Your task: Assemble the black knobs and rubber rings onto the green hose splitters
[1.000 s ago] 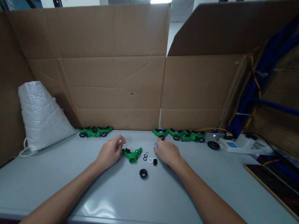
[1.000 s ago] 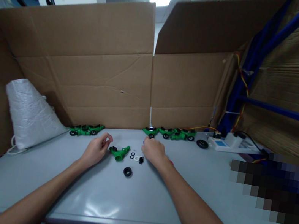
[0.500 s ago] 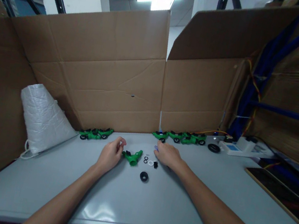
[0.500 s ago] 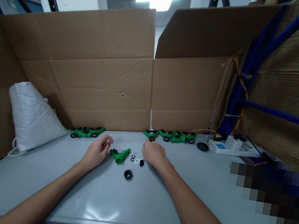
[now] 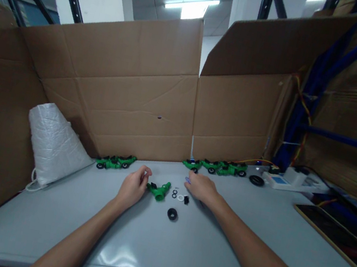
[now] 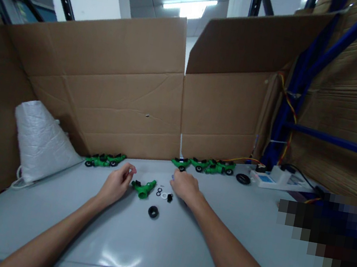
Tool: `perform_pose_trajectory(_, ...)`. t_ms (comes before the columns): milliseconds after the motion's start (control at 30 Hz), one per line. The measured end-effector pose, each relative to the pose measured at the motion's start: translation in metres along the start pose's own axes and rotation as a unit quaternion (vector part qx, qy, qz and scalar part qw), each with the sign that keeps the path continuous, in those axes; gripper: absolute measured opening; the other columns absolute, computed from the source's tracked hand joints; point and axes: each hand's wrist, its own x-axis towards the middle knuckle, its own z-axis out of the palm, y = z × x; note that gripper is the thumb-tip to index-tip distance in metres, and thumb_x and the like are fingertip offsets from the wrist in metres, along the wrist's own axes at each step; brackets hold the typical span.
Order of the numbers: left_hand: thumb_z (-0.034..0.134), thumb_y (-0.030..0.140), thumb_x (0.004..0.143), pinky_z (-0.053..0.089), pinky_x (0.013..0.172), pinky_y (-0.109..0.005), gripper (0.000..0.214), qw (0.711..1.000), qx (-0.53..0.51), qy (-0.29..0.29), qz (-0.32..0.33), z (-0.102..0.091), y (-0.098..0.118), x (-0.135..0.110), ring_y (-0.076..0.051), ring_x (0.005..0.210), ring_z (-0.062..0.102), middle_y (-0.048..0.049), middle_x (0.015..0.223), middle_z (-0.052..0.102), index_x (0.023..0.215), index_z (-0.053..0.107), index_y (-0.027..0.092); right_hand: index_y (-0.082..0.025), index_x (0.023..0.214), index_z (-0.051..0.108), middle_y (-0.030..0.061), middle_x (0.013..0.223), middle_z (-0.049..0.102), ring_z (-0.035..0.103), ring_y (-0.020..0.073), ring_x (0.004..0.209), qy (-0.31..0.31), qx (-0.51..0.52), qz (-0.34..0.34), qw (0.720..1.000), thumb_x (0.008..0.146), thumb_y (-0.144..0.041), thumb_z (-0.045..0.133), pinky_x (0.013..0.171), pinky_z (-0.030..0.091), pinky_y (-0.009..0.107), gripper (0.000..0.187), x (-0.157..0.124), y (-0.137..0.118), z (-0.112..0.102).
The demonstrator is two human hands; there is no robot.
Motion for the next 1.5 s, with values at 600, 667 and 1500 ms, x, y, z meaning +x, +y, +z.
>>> perform_pose_trajectory(600, 0.036, 0.051, 0.112, 0.038, 0.068, -0.03, 0.034, 0.998, -0.038, 0.021, -0.036, -0.005, 0.011, -0.001, -0.021, 0.065, 0.056, 0.0035, 0.071, 0.056, 0.12, 0.054, 0.023, -0.019, 0.125, 0.07, 0.018, 0.127, 0.075, 0.073, 0.0331, 0.119, 0.01, 0.01, 0.01, 1.0, 0.099, -0.043, 0.07, 0.086, 0.052, 0.034, 0.035, -0.002, -0.001, -0.007)
perform_pose_trajectory(667, 0.036, 0.051, 0.112, 0.038, 0.068, -0.03, 0.034, 0.998, -0.04, 0.022, -0.031, -0.005, 0.012, -0.002, -0.021, 0.065, 0.056, 0.0034, 0.071, 0.057, 0.12, 0.054, 0.023, -0.018, 0.125, 0.07, 0.0178, 0.127, 0.075, 0.073, 0.0329, 0.119, 0.012, 0.009, 0.009, 1.0, 0.1, -0.043, 0.069, 0.086, 0.052, 0.034, 0.035, -0.003, -0.001, -0.007)
perform_pose_trajectory(1500, 0.045, 0.04, 0.111, 0.047, 0.083, -0.034, 0.036, 0.997, 0.006, 0.062, 0.055, -0.007, 0.012, 0.001, -0.024, 0.093, 0.06, -0.0074, 0.094, 0.062, 0.09, 0.065, 0.021, -0.016, 0.128, 0.066, 0.0193, 0.126, 0.076, 0.074, 0.0335, 0.117, 0.015, -0.018, -0.004, 1.0, 0.103, -0.044, 0.065, 0.086, 0.053, 0.035, 0.038, -0.002, 0.001, -0.001)
